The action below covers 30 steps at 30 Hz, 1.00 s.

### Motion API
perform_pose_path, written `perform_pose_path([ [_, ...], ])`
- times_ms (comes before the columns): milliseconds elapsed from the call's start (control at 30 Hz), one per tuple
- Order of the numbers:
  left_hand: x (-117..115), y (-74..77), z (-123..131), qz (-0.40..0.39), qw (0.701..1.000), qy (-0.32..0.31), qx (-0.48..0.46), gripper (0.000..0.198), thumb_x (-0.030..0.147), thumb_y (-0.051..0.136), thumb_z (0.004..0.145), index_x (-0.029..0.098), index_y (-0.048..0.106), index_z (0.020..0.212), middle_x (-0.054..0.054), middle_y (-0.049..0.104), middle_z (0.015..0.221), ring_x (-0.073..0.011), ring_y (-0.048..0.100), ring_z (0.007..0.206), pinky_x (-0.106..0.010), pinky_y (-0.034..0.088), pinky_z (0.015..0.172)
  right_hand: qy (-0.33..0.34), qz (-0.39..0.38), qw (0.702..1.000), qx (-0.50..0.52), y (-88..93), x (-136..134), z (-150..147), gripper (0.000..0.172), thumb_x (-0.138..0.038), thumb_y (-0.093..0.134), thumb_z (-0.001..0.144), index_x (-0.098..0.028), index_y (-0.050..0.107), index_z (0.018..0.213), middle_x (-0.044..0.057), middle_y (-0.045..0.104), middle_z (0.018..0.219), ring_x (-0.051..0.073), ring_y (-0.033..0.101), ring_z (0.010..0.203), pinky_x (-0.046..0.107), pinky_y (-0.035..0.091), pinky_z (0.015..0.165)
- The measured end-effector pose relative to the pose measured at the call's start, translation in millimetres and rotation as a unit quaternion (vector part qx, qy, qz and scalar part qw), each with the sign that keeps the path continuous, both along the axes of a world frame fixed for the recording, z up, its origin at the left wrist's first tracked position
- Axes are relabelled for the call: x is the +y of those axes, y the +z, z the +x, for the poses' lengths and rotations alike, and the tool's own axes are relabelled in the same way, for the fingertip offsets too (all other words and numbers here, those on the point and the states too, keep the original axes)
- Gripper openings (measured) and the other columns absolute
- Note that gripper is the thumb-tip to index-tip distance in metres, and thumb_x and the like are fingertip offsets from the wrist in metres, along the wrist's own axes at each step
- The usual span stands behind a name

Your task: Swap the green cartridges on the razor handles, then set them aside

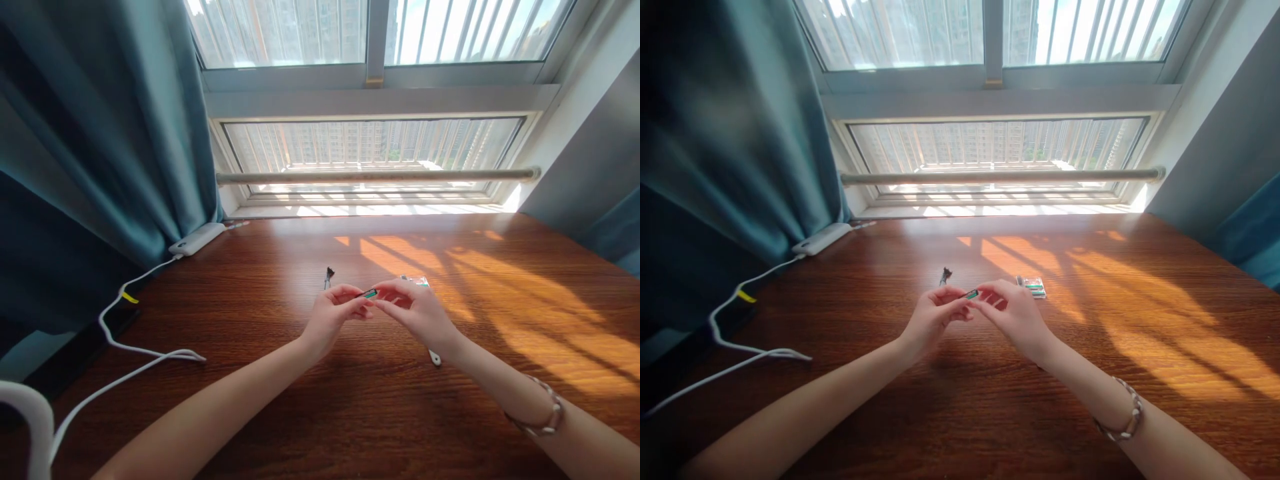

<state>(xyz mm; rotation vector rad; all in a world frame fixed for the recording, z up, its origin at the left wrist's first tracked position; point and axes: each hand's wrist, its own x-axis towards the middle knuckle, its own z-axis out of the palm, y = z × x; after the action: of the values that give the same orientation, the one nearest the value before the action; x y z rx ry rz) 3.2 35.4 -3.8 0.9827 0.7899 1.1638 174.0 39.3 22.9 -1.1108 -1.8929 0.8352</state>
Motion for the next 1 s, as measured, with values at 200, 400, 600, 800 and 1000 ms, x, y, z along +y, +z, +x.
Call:
perform_pose_path([
  [200,4,3.2,-6,-0.014,1.0,-0.001,0.027,0.018,0.023,0.067,0.067,0.01,0.065,0.079,-0.003,0.065,0.064,-0.0091,0.056,0.051,-0.023,0.044,0.054,0.023,-0.051,0.988,0.144,-18.8,13,-5,0.021,-0.03,0.063,0.072,-0.017,0.063,0.088,0.004,0.066,0.077,0.015,0.061,0.068,0.028,0.05,0.061],
  [400,1,1.6,0,-0.037,0.998,-0.037,0.032,0.024,0.026,0.065,0.07,0.012,0.066,0.089,-0.008,0.067,0.08,-0.0109,0.058,0.06,-0.027,0.046,0.064,0.02,-0.13,0.969,0.211,-29.2,15,4,0.02,-0.03,0.064,0.07,-0.017,0.064,0.085,0.004,0.066,0.074,0.014,0.061,0.065,0.029,0.051,0.061],
  [600,-4,1.6,3,-0.053,0.996,-0.056,0.035,0.026,0.024,0.063,0.073,0.01,0.064,0.095,-0.011,0.067,0.088,-0.0116,0.06,0.066,-0.024,0.045,0.066,0.022,-0.198,0.939,0.28,-37.4,19,3,0.021,-0.028,0.066,0.069,-0.017,0.066,0.087,0.004,0.068,0.079,0.013,0.06,0.069,0.029,0.047,0.067],
  [800,-5,2.7,4,-0.121,0.987,-0.102,-0.033,0.025,0.031,0.055,0.079,0.009,0.064,0.087,-0.011,0.065,0.086,-0.0123,0.061,0.067,-0.024,0.046,0.063,0.012,-0.199,0.941,0.273,-40.9,19,3,0.023,-0.03,0.067,0.067,-0.017,0.068,0.087,0.002,0.065,0.071,0.008,0.049,0.057,0.023,0.039,0.055],
  [1000,-3,-2.5,4,-0.174,0.974,-0.138,-0.053,0.022,0.029,0.063,0.073,0.01,0.064,0.085,-0.005,0.062,0.076,-0.0075,0.058,0.06,-0.019,0.044,0.06,0.029,-0.18,0.963,0.201,-34.1,15,2,0.026,-0.032,0.064,0.07,-0.017,0.066,0.09,0.004,0.067,0.077,0.012,0.057,0.065,0.025,0.044,0.059],
])
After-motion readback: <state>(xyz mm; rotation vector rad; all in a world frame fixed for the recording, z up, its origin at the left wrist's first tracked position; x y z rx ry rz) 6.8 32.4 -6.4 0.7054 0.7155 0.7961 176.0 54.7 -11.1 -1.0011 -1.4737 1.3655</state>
